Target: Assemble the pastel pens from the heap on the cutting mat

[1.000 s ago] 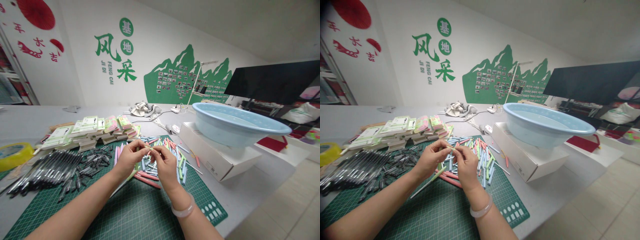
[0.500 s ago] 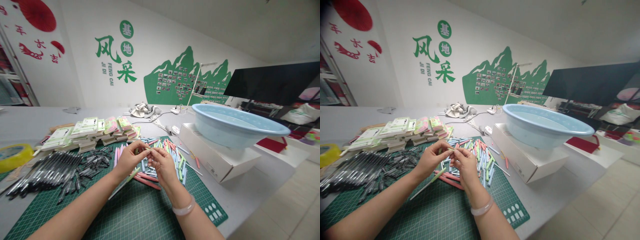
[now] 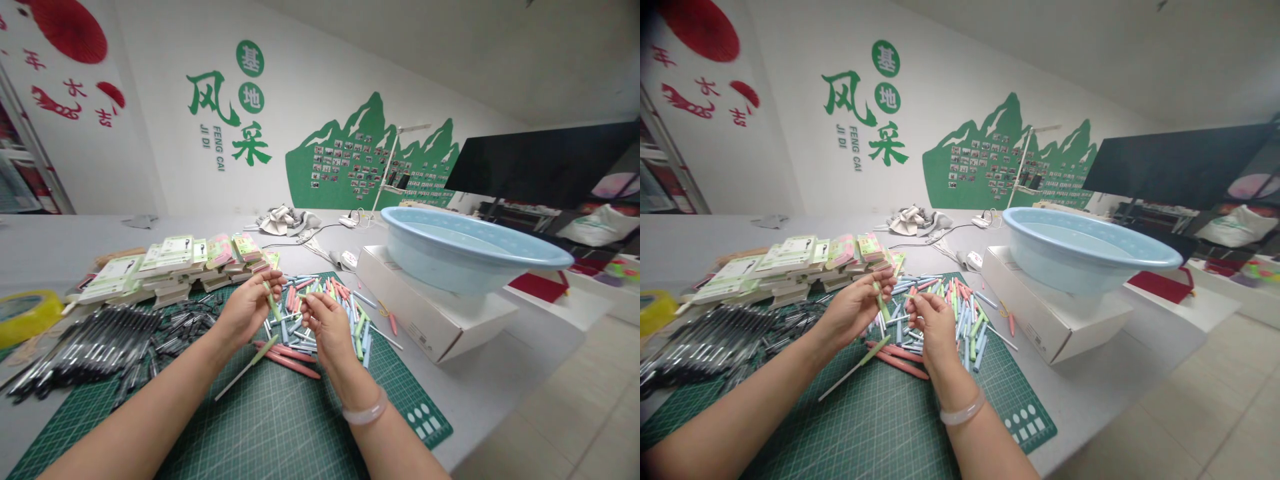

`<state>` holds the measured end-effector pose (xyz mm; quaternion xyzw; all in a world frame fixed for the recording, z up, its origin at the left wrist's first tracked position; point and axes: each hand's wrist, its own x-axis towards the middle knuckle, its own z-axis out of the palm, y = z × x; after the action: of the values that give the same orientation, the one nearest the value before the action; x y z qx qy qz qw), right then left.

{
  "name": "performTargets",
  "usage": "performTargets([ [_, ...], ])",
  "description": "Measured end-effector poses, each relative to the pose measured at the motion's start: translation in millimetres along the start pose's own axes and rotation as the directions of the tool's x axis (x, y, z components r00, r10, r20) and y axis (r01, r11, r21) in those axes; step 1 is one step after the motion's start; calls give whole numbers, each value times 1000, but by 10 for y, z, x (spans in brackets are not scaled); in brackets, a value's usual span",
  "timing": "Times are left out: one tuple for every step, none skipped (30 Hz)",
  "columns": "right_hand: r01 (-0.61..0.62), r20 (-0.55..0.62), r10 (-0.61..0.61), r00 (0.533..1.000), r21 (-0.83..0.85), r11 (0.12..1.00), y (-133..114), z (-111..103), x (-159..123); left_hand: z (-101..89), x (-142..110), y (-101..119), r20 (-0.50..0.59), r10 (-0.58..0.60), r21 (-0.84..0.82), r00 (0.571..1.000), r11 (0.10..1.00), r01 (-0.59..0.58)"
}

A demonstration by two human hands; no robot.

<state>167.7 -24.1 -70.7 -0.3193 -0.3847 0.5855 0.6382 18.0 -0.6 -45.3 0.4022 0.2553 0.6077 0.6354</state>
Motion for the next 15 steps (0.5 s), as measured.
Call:
performTargets([
  [13,-14,-14,1000,-33,999,-7,1,2,-18,24,18,-33,-16,-49,999,999,14],
  [31,-26,-33,999,-68,997,-14,3,4,-31,43,33,-59,-29,-85,998,996,24],
  [53,-36,-57,998,-106,993,-21,5,4,-41,58,43,-80,-37,-112,996,993,28],
  [80,-42,-87,995,-148,986,-28,9,3,-48,68,48,-92,-38,-134,995,991,25],
  [110,-42,-120,992,-191,975,-35,12,-1,-52,75,47,-100,-36,-152,994,988,20],
  [143,-35,-155,987,-233,962,-41,15,-6,-54,79,42,-108,-33,-166,994,986,15],
  [176,-25,-190,982,-272,946,-47,19,-13,-56,81,33,-117,-31,-177,993,984,9],
  [207,-12,-221,975,-306,929,-51,21,-21,-57,82,21,-129,-27,-187,991,982,3],
  [234,1,-247,969,-334,913,-53,24,-29,-58,82,8,-140,-26,-195,990,981,-2],
  [256,11,-270,963,-357,898,-53,25,-37,-59,81,-6,-147,-27,-201,989,980,-3],
  [274,18,-288,957,-377,885,-51,26,-44,-59,79,-20,-148,-30,-206,989,979,-1],
  [288,23,-304,952,-395,872,-49,26,-50,-57,76,-33,-146,-34,-208,989,978,3],
  [300,26,-318,948,-413,860,-46,26,-54,-55,72,-45,-142,-39,-209,989,978,8],
  [311,28,-332,943,-429,848,-43,25,-58,-50,67,-54,-140,-46,-209,989,978,15],
  [320,28,-344,938,-444,837,-42,25,-60,-43,61,-60,-140,-52,-208,989,978,22],
])
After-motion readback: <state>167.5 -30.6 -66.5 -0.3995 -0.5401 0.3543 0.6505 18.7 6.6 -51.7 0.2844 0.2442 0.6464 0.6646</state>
